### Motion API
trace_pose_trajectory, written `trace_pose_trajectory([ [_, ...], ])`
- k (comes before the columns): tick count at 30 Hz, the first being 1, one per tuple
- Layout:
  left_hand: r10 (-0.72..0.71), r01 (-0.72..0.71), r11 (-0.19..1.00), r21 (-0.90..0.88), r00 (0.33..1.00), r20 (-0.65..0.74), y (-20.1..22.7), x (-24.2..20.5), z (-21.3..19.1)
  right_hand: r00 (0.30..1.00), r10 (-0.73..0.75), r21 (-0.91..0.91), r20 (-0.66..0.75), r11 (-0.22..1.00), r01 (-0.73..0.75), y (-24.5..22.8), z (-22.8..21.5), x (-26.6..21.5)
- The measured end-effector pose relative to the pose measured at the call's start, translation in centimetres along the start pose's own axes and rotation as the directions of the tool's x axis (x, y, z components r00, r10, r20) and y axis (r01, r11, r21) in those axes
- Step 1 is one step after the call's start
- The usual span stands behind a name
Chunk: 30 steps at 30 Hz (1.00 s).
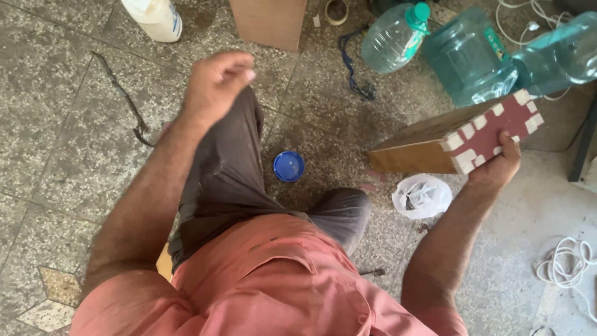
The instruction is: The person assembles a small wooden box by applying adhesive to the edges and securing them with masking tape. They use a chisel to adjust the joints and repeatedly apply tape to reinforce the corners.
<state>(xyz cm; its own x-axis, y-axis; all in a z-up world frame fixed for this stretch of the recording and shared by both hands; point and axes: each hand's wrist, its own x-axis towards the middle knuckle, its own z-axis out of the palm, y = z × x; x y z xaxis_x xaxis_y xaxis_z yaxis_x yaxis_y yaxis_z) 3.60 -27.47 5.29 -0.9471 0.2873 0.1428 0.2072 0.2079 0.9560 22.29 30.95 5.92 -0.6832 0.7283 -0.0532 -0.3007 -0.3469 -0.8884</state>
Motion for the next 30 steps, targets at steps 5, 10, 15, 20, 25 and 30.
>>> trace_pose_trajectory([
  [5, -0.039, 0.015, 0.985, -0.173, 0.990, -0.136, -6.7, 5.9, -6.4, 0.991, 0.034, -0.124, -0.128, 0.991, -0.050, -0.2, -1.0, 1.8],
  [10, 0.012, -0.056, 0.959, -0.278, 0.987, -0.157, -13.4, 14.0, -9.4, 0.997, -0.044, -0.473, -0.059, 0.881, 0.011, -1.8, -0.5, 2.3],
  [15, 0.176, -0.188, 0.976, -0.108, 0.978, -0.115, -17.3, 21.6, -8.5, 0.983, -0.081, -0.645, -0.163, 0.763, -0.045, -2.1, 0.9, 0.0],
  [20, 0.400, -0.408, 0.901, -0.144, 0.913, -0.081, -18.1, 26.9, -6.6, 0.927, -0.136, -0.790, -0.350, 0.575, -0.214, -3.0, 4.2, -2.7],
  [25, 0.352, -0.350, 0.929, -0.121, 0.936, -0.009, -19.9, 28.1, -6.1, 0.859, -0.173, -0.781, -0.483, 0.527, -0.333, -3.4, 6.0, -3.5],
  [30, 0.149, -0.141, 0.932, -0.334, 0.989, 0.000, -20.8, 27.5, -6.2, 0.835, -0.138, -0.798, -0.533, 0.409, -0.442, -3.2, 6.6, -2.9],
])
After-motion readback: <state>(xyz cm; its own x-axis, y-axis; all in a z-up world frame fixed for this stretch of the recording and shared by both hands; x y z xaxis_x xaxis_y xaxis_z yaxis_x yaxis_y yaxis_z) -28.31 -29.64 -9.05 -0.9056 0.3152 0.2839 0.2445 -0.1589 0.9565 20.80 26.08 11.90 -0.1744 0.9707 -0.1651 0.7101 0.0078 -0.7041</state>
